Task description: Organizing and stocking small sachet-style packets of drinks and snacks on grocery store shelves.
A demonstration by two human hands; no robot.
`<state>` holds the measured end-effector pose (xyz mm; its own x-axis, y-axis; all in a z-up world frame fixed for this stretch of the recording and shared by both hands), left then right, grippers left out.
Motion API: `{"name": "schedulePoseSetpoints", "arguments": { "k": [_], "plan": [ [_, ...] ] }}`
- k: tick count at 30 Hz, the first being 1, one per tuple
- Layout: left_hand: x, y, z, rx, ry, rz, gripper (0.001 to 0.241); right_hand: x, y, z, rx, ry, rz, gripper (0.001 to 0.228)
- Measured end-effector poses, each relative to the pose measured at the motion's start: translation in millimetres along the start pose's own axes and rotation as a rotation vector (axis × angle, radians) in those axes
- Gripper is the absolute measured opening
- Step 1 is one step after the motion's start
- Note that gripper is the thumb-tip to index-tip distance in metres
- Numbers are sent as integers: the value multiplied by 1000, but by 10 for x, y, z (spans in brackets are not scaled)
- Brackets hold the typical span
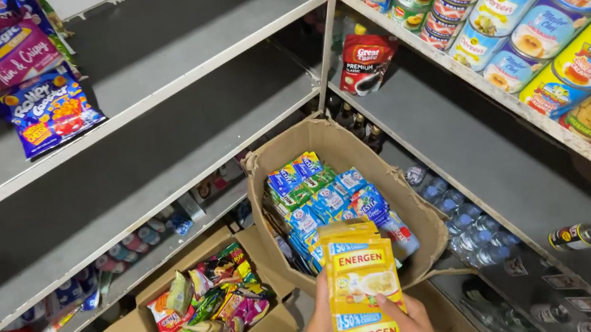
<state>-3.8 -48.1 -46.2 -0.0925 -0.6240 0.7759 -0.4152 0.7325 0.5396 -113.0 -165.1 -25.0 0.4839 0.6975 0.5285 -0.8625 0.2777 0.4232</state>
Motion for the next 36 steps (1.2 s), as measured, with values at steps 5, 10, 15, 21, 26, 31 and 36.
{"name": "schedulePoseSetpoints", "arguments": {
  "k": [5, 10, 15, 21, 26, 31, 36],
  "plan": [
    [-252, -250, 3, 72, -5, -41, 55, 190, 47, 80, 252, -335, -182, 40],
    [-118, -81, -310, 101, -144, -159, 43, 19, 52, -159, 521, -509, -146, 46],
    [-242, -259, -345, 60, -216, -115, 40, 369, 176, 204, 422, -482, -75, 52],
    [-716, -387, -443, 0, -434, -302, 31, 207, 104, -1, 473, -576, -60, 57],
    [-995, -486, -896, 89, -403, -273, 33, -1462, -402, -1028, 487, -557, -353, 52],
    [-1296, -707, -1148, -49, -420, -315, 36, -1477, -601, -832, 195, -505, -176, 53],
    [-1101, -804, -1232, -238, -564, -303, 39, -249, -486, 232, 240, -305, -388, 58]
  ]
}}
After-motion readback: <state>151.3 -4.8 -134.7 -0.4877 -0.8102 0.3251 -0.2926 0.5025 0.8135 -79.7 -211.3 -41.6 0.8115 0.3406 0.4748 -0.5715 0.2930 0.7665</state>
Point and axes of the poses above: each hand's wrist, its own y-axis away from the middle knuckle, its own x-axis out of the palm, z = x × y, the point moved 4 cm from there along -y, towards the middle knuckle, and after that the axes turned 15 degrees about -y, right-handed, at the moved point
